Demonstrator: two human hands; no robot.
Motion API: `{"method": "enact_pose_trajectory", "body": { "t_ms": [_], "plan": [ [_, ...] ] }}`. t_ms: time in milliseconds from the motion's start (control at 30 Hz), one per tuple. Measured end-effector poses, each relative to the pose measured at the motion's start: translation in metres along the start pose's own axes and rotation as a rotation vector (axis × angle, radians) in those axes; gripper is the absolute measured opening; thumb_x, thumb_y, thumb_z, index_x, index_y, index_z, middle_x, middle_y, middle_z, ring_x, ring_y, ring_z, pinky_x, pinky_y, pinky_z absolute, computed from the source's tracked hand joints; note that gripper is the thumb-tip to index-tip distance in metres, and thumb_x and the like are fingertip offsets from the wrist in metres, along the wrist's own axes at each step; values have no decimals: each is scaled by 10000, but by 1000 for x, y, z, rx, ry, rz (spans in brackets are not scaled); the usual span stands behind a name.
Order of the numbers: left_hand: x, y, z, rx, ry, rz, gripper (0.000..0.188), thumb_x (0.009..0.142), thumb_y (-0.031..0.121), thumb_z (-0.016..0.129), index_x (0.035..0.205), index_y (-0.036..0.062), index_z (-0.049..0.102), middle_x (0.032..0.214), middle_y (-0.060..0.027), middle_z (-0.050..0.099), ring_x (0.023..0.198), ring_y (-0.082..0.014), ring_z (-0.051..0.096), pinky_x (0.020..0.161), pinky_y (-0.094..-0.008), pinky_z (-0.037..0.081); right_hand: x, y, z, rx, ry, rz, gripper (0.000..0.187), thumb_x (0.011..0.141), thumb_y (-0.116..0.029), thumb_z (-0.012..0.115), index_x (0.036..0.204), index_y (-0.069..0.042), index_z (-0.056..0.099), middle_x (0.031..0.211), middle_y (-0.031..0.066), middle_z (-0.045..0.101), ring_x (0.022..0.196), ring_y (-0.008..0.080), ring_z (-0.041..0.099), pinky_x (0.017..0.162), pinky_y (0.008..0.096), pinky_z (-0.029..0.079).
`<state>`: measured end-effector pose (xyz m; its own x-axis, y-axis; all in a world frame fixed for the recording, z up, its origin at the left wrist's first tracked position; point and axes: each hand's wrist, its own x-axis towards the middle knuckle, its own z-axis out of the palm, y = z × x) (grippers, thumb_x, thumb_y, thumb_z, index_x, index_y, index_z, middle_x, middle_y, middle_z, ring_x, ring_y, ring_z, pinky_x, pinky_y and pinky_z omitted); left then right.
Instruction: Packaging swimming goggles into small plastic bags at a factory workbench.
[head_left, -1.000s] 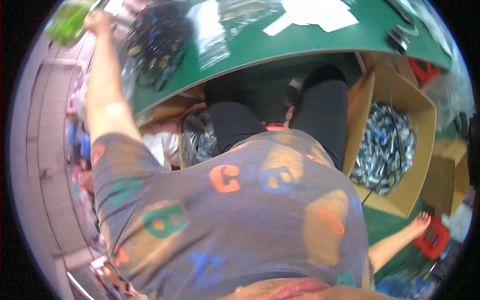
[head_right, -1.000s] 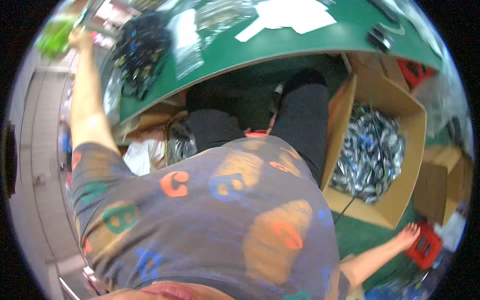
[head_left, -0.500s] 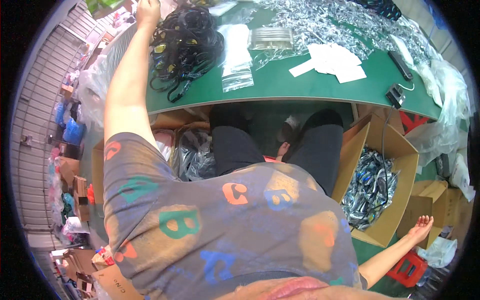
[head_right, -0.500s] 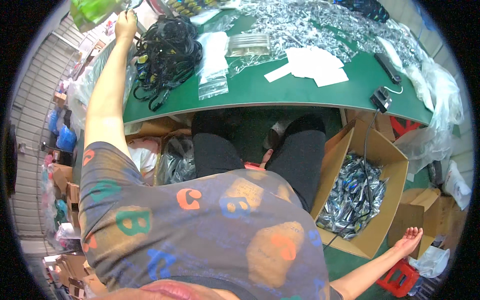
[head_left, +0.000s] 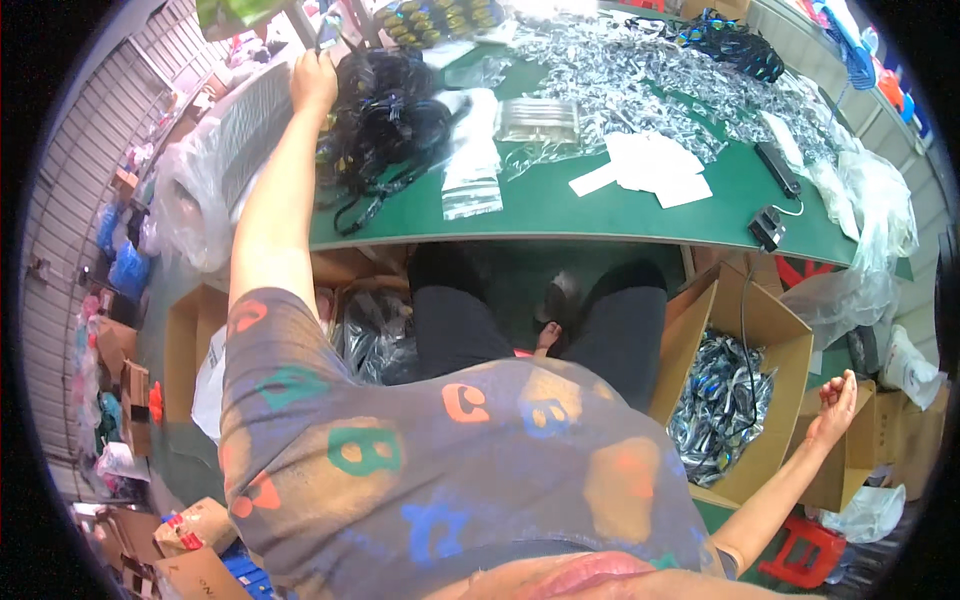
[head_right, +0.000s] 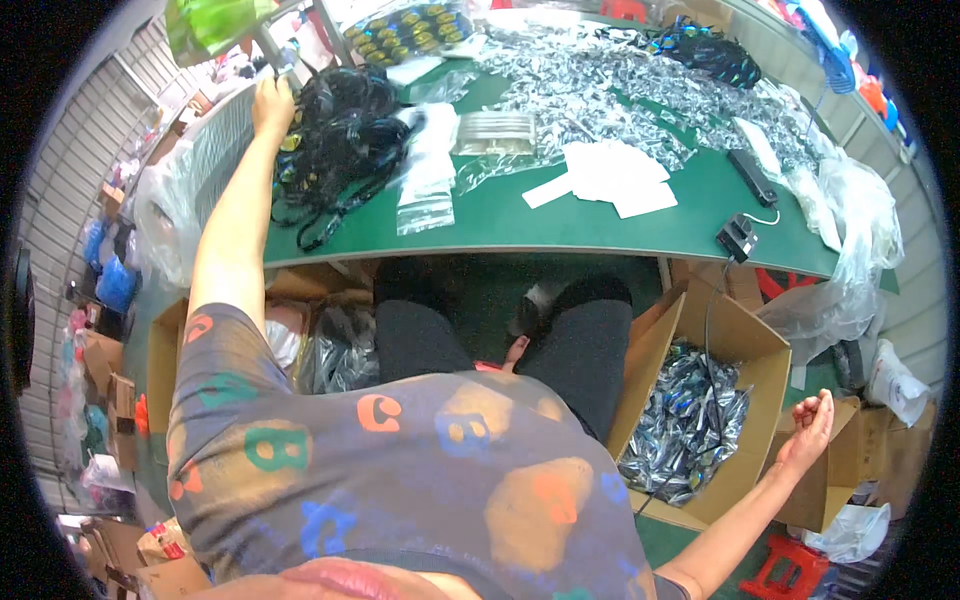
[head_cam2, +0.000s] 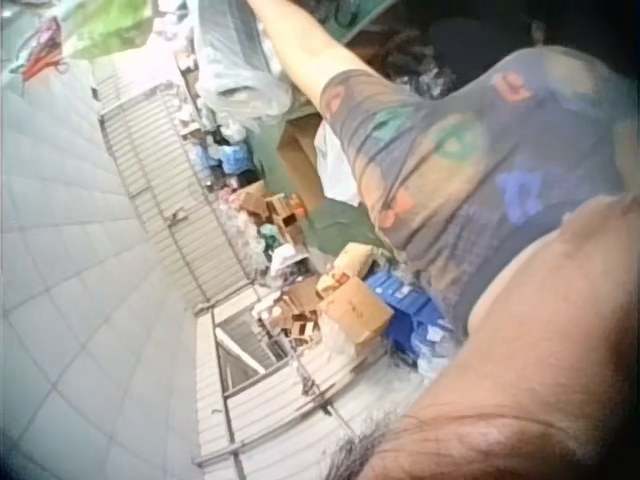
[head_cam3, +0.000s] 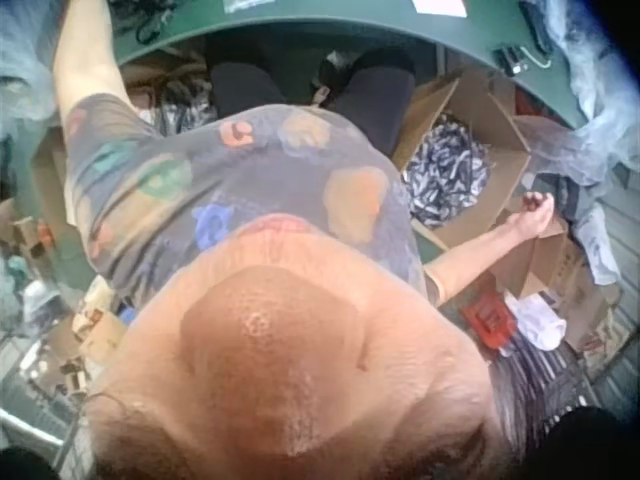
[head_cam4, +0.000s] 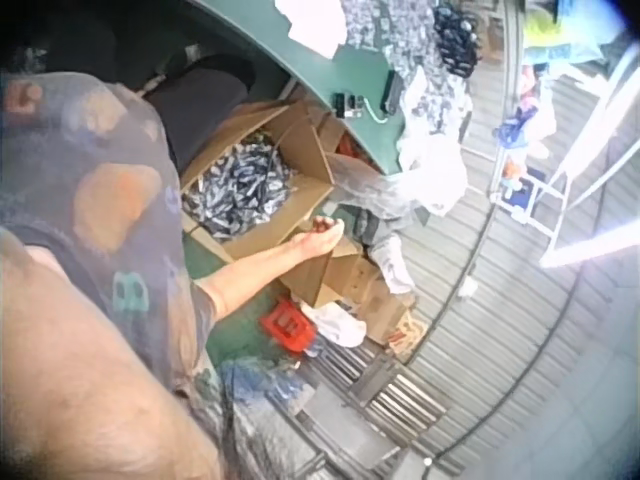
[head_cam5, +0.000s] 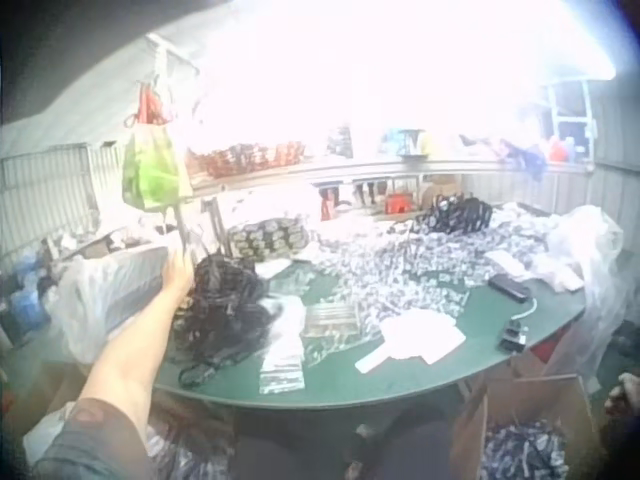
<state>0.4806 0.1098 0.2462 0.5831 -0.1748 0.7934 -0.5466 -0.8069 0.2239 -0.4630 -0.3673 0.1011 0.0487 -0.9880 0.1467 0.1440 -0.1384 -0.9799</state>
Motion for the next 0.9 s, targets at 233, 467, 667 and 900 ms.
{"method": "enact_pose_trajectory", "body": {
  "t_ms": [233, 467, 667, 900],
  "plan": [
    [30, 55, -59, -241, 422, 390, 311, 1025, 289, 585, 1119, 2, 660, 1002, -224, 682, 967, -438, 638, 841, -482, 512, -40, -63, 111, -220, -322, -204, 273, 1068, -197, 593, 1261, -25, 681, 939, 6, 669, 835, 99, 614, 773, 245, 515],
    [-72, 192, -232, -606, -256, 320, 213, 955, 148, 678, 1098, -10, 668, 935, -144, 670, 838, -277, 615, 759, -377, 481, -124, -112, 372, -303, -808, -748, 730, 853, -201, 814, 1482, -27, 488, 1428, 165, 580, 1342, 267, 547, 1151, 421, 406],
    [-198, 205, -242, -836, -351, 546, 226, 979, 113, 668, 1145, -39, 646, 1053, -183, 662, 965, -315, 661, 869, -368, 522, -216, -36, 484, 26, -1136, -579, 1070, 746, -365, 915, 1564, -15, 320, 1499, 180, 468, 1425, 287, 421, 1205, 406, 315],
    [-354, 158, -215, -729, -434, -144, 235, 944, 25, 661, 1176, -8, 660, 993, -130, 715, 899, -196, 687, 834, -315, 524, -254, -10, 484, 312, -1620, 428, 219, 1050, -177, 595, 1208, -30, 629, 697, -1, 535, 590, 107, 532, 665, 300, 527]
  ]
}}
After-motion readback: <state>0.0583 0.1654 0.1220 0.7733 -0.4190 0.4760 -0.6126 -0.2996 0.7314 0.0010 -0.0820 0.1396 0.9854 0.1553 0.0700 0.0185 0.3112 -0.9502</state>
